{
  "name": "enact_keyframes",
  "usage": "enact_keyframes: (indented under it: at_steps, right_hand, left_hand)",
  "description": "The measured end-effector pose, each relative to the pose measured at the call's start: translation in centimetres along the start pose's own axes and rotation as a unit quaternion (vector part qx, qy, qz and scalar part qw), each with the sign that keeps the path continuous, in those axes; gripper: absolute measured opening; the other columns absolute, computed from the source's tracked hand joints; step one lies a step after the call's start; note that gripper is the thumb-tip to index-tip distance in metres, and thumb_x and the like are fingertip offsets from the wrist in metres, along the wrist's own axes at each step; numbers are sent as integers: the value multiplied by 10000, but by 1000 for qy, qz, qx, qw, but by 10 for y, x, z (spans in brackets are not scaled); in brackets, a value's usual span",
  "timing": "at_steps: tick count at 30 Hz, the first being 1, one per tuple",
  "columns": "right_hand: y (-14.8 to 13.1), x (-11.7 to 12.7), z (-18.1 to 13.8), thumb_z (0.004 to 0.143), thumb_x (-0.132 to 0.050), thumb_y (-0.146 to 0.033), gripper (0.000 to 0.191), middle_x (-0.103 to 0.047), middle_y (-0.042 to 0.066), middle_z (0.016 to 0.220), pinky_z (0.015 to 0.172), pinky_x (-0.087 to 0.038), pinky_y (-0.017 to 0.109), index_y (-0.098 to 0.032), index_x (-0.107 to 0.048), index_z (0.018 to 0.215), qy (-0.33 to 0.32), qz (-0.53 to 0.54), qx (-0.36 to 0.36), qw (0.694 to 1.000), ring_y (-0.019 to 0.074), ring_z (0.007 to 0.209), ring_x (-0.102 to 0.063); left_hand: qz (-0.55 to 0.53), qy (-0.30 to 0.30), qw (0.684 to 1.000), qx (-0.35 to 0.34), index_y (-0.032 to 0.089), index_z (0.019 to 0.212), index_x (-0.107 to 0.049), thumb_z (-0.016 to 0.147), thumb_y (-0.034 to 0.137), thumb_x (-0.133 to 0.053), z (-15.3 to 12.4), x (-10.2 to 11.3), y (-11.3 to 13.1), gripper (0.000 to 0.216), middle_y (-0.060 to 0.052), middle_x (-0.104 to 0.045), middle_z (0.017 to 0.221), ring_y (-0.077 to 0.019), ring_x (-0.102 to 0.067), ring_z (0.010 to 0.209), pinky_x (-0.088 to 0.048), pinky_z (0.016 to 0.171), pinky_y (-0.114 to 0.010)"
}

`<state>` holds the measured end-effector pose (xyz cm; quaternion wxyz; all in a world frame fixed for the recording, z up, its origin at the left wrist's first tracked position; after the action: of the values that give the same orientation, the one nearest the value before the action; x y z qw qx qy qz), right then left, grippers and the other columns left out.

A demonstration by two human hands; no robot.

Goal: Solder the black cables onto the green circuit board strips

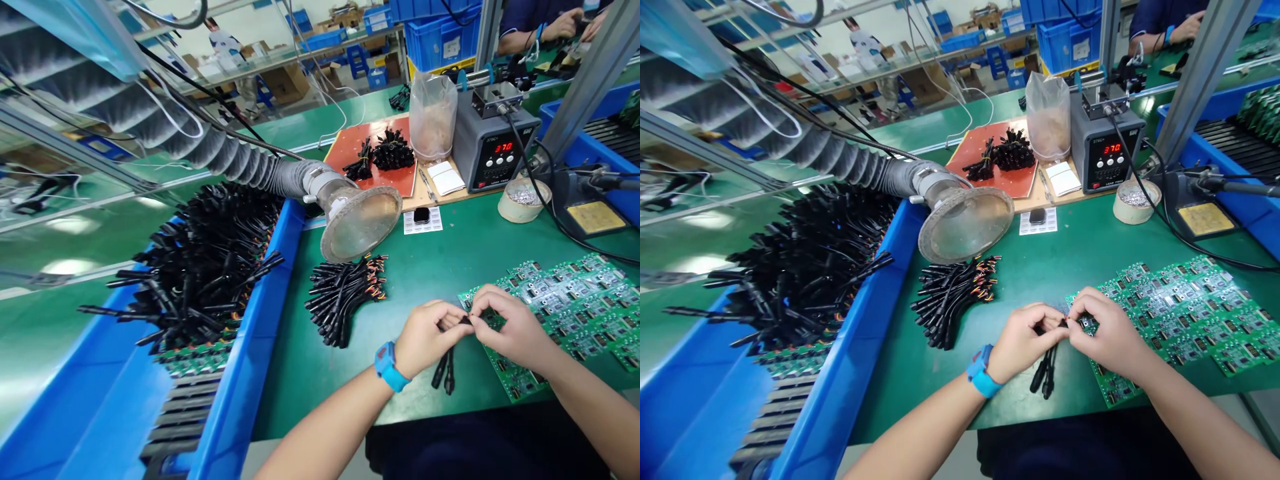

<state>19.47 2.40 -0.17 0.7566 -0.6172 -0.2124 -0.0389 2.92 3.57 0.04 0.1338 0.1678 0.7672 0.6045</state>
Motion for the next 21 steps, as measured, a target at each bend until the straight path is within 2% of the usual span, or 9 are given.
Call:
enact_keyframes:
  at_steps: [2, 3, 5, 8, 11, 16, 21]
  right_hand:
    - [1, -2, 2, 793, -516, -245, 94, -523, 20, 753, 698, -416, 317, -222, -527, 702, 17, -19, -7, 1000, 163, 754, -504]
    - [1, -2, 3, 796, -517, -254, 102, -534, 21, 755, 702, -418, 318, -221, -535, 701, 23, -23, -12, 999, 164, 759, -511]
    - [0, -2, 5, 811, -513, -280, 123, -562, 23, 765, 708, -427, 315, -219, -558, 715, 33, -23, -26, 999, 165, 770, -529]
    - [-2, 0, 2, 825, -518, -320, 157, -590, 20, 760, 707, -438, 306, -218, -591, 730, 57, -14, -56, 997, 159, 761, -549]
    - [-4, 10, -6, 808, -560, -356, 156, -614, 22, 785, 694, -455, 292, -218, -618, 765, 112, 3, -93, 989, 156, 759, -566]
    - [11, 56, -4, 757, -621, -420, 238, -627, 29, 775, 674, -503, 290, -208, -604, 865, 273, 70, -137, 950, 152, 731, -603]
    - [41, 125, 31, 801, -570, -374, 322, -580, -36, 742, 580, -521, 278, -242, -465, 1076, 424, 138, -137, 885, 101, 577, -576]
  left_hand:
    - [82, 52, 994, -55, 184, 694, -660, 668, 319, -734, 2, 0, -1, 156, -16, -625, 656, -139, -575, 647, -455, 657, -253]
    - [77, 54, 994, -56, 182, 698, -656, 673, 314, -730, 3, 0, -2, 154, -18, -630, 657, -142, -579, 649, -457, 656, -254]
    - [-15, 44, 999, -24, 164, 725, -623, 655, 329, -745, 6, -1, -4, 217, -11, -631, 625, -134, -587, 603, -462, 614, -249]
    - [-171, 66, 983, 30, 152, 747, -551, 609, 348, -779, 9, 1, -4, 330, 19, -615, 574, -117, -603, 543, -459, 560, -221]
    - [-205, 107, 972, 49, 144, 740, -538, 578, 329, -800, 10, 6, 0, 359, 28, -612, 577, -117, -623, 541, -468, 549, -209]
    - [-197, 108, 973, 53, 137, 794, -555, 561, 302, -812, 9, 13, 4, 384, 37, -606, 550, -124, -626, 520, -474, 525, -207]
    - [-141, 77, 984, 78, 135, 860, -560, 594, 312, -795, 8, 17, 1, 397, 33, -608, 535, -134, -627, 528, -475, 529, -217]
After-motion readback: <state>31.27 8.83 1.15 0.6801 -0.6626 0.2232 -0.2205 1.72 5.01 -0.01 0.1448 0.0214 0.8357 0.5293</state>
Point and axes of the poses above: each hand's wrist, its own z-axis towards the middle knuckle, its own x-axis out of the back of the hand, y = z × x, the point moved 1 cm from there along z, towards the middle knuckle
